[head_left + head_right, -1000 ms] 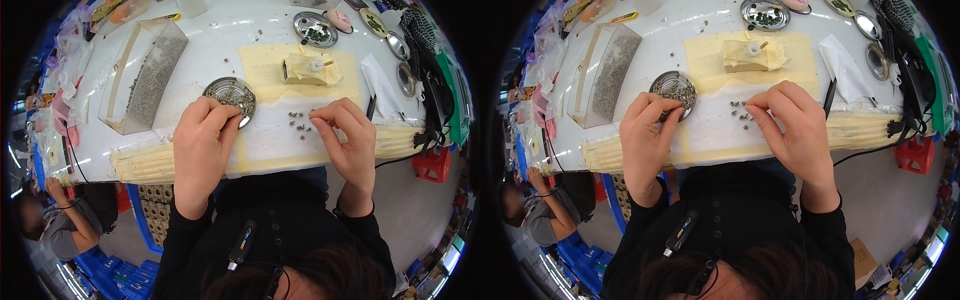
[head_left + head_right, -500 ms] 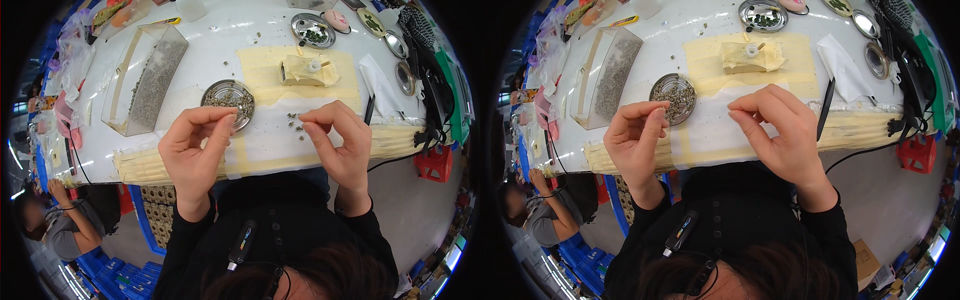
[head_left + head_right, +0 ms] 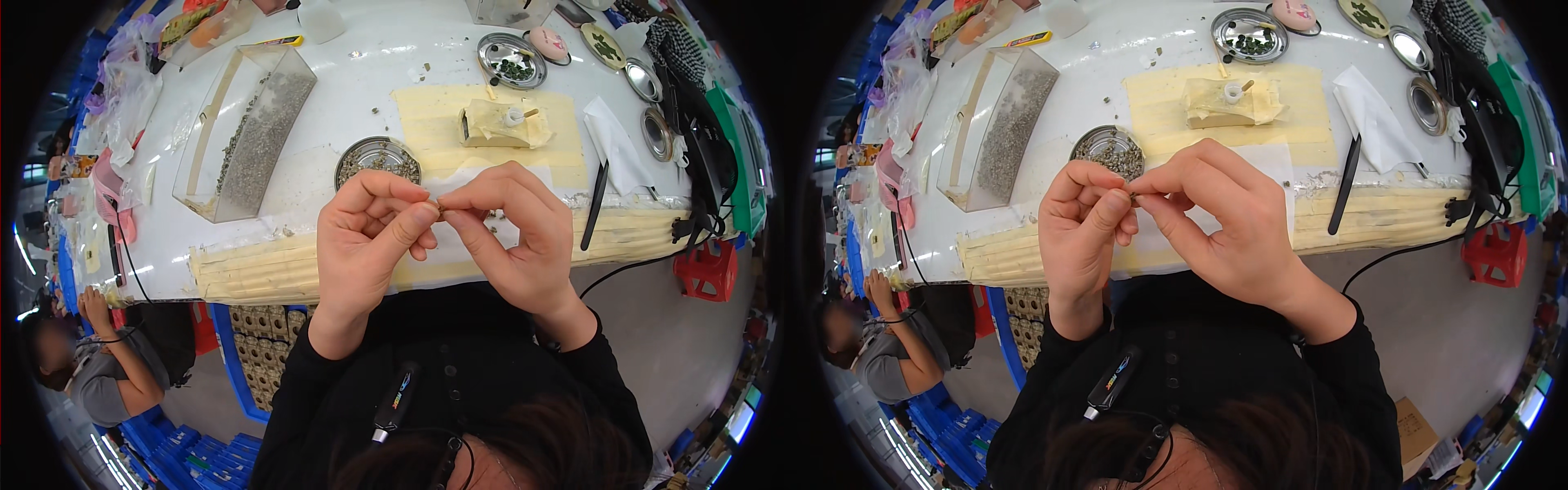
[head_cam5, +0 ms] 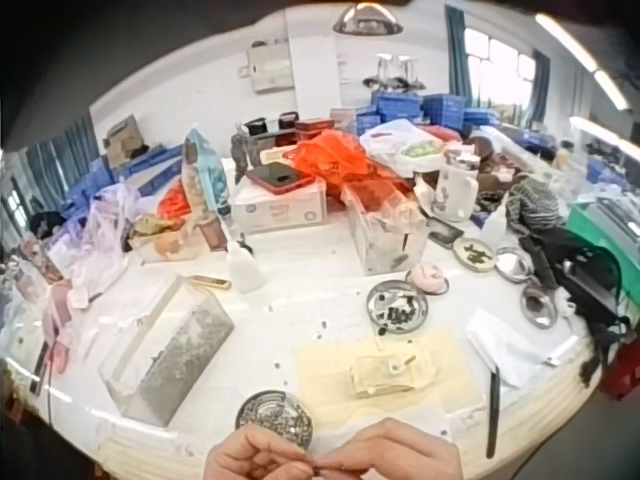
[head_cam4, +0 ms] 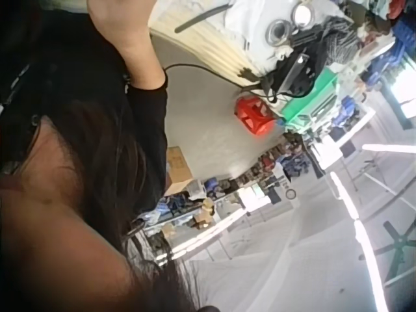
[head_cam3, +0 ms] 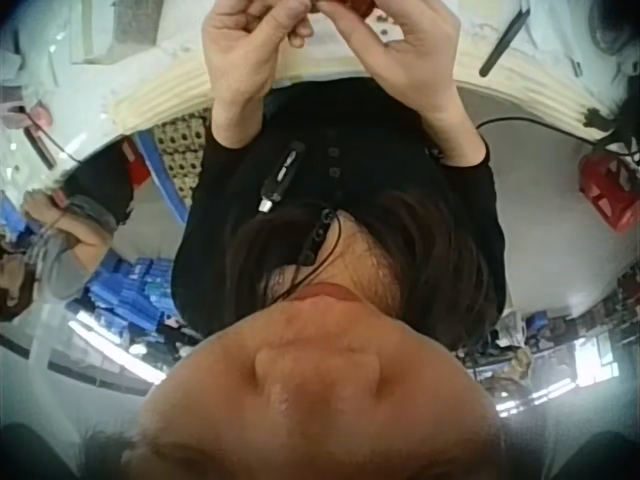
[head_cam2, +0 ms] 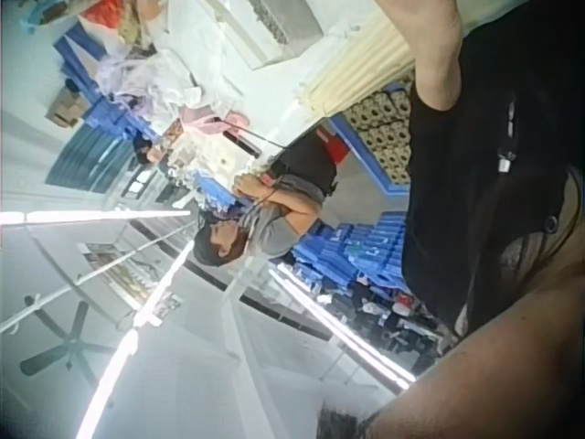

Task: Assembling tiny mechanical components by hand at a factory workbench.

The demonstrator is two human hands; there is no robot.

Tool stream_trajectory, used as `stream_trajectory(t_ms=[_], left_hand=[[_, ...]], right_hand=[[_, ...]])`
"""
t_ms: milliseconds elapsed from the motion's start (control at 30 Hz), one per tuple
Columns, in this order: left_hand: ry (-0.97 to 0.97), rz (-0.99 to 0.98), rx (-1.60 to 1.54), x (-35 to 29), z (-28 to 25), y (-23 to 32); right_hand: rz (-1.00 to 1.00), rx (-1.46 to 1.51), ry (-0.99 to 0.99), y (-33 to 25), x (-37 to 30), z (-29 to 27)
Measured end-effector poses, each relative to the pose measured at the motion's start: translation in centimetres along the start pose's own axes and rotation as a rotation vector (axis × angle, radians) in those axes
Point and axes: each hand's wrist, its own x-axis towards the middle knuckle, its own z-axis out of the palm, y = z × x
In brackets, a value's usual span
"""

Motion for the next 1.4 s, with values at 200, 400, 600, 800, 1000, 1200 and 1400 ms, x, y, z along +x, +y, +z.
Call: stream_trajectory(t_ms=[200, 400, 600, 800, 1000, 1200, 1400], left_hand=[[0.011, 0.080, 0.106, -0.5, 0.6, -0.3], [0.015, 0.143, 0.233, -0.7, 0.7, -0.4], [0.002, 0.250, 0.391, -0.6, 0.6, -0.6], [-0.026, 0.471, 0.580, 0.1, 0.2, -1.0], [-0.021, 0.482, 0.547, 0.1, 0.2, -1.0], [0.038, 0.558, 0.674, 0.1, 0.4, -1.0], [0.071, 0.683, 0.824, 0.1, 0.8, -1.2]], right_hand=[[0.040, 0.054, 0.032, 0.4, -0.5, 0.0], [-0.014, 0.011, 0.077, 0.5, -0.6, 0.0], [-0.011, 0.050, 0.056, 0.8, -0.8, -0.2], [0.366, 0.525, 0.002, 0.7, -1.6, 0.3], [0.519, 0.702, -0.066, 0.4, -1.5, 0.0], [0.384, 0.517, 0.025, 0.4, -1.7, 0.3], [0.279, 0.358, 0.077, 0.3, -1.6, 0.2]])
